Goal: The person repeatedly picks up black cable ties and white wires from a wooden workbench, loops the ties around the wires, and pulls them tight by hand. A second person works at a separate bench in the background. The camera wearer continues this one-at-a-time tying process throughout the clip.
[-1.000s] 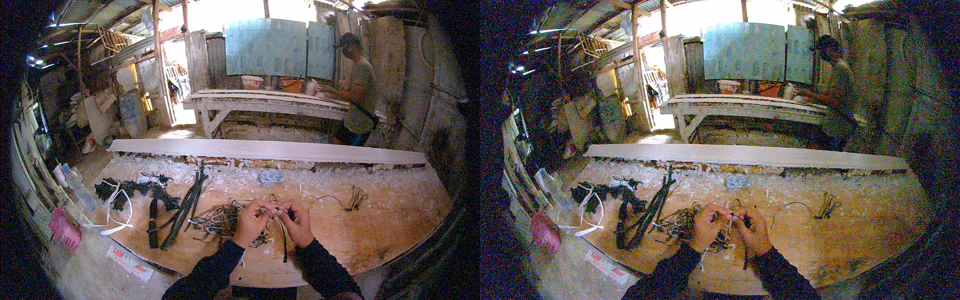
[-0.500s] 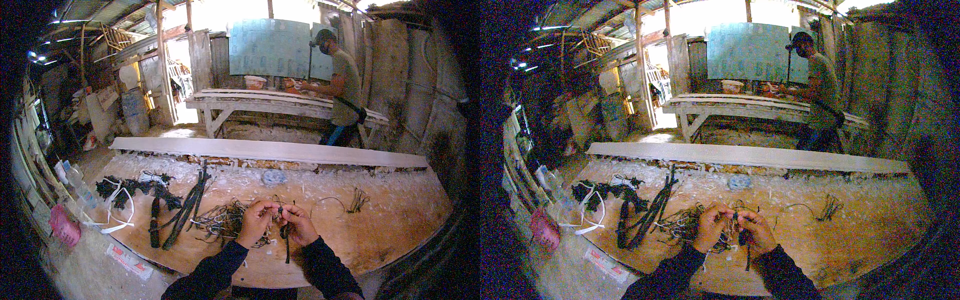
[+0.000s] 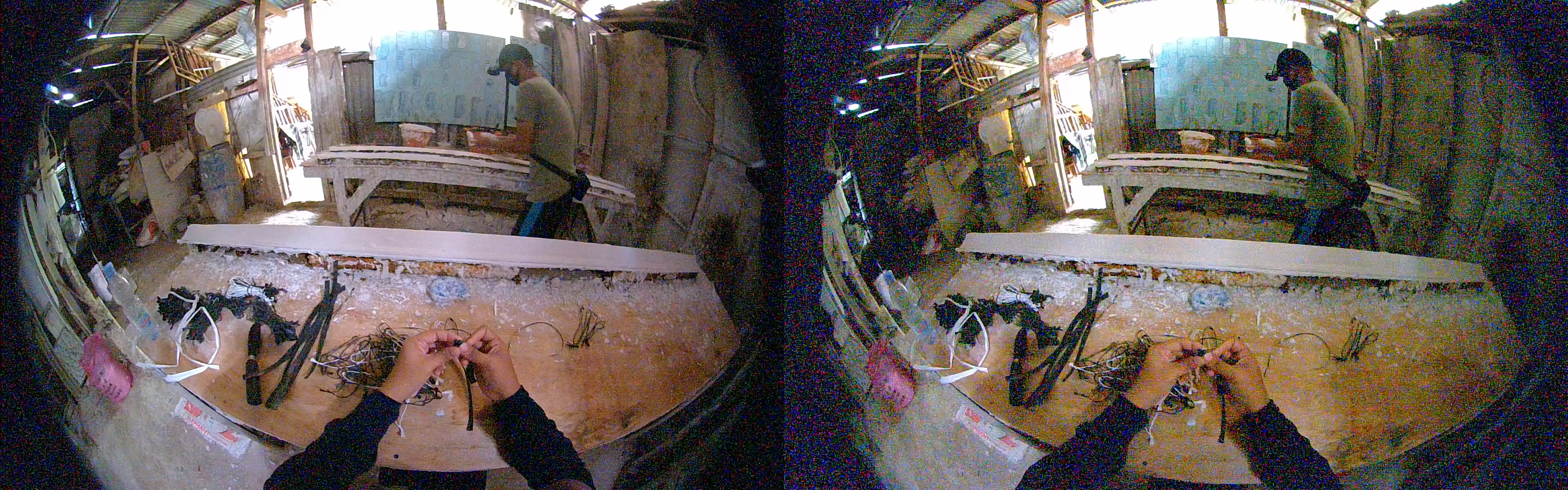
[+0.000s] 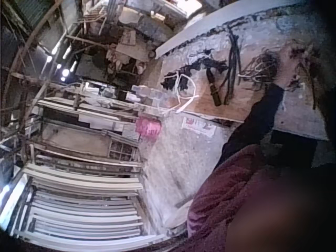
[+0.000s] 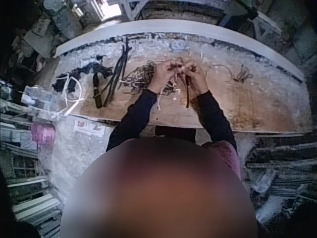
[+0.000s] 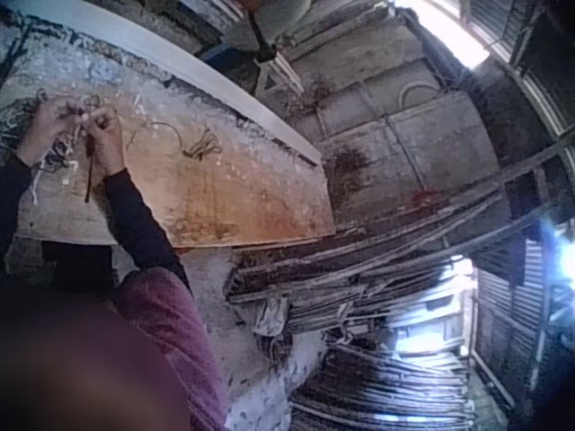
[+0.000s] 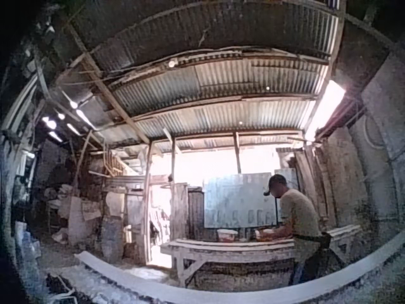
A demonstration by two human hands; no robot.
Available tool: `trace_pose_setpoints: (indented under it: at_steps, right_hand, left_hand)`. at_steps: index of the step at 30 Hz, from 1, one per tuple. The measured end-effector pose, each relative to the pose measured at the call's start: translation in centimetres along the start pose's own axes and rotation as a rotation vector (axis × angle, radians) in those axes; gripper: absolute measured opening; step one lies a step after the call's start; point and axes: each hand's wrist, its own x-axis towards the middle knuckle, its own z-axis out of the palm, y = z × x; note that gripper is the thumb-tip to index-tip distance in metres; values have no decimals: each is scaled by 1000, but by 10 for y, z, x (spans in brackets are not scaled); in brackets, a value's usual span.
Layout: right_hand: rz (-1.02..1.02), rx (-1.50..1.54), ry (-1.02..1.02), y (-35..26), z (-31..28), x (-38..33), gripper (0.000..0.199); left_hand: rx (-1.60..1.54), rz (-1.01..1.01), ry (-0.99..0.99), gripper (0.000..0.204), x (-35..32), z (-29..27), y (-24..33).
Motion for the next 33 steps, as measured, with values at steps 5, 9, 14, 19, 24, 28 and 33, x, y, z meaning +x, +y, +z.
trace_pose_setpoints:
  at_steps: [5, 9, 14, 19, 24, 28, 33]
  right_hand:
    - [-63, -72, -2, -6, 9, -5, 15]
    - [-30, -152, -27, -8, 13, -6, 11]
    - [-18, -203, -22, -8, 15, -7, 9]
    - [17, -203, 26, -8, 18, -8, 9]
    - [-55, -120, 9, -6, 18, -9, 16]
    - [-41, -110, -9, -7, 14, -6, 19]
    - [-61, -197, -47, -5, 14, -6, 19]
  left_hand:
    - [-194, -54, -120, 13, 1, -5, -2]
    - [-161, -49, -80, 14, 6, -10, -12]
    - [-82, -12, 4, 10, 9, -13, -23]
    - [-209, 103, 125, 7, 15, -13, -30]
    - [-109, 157, 34, 7, 17, -22, -26]
    - [-371, -66, -88, 11, 11, -25, -17]
    - [-41, 67, -183, 18, 12, -24, -13]
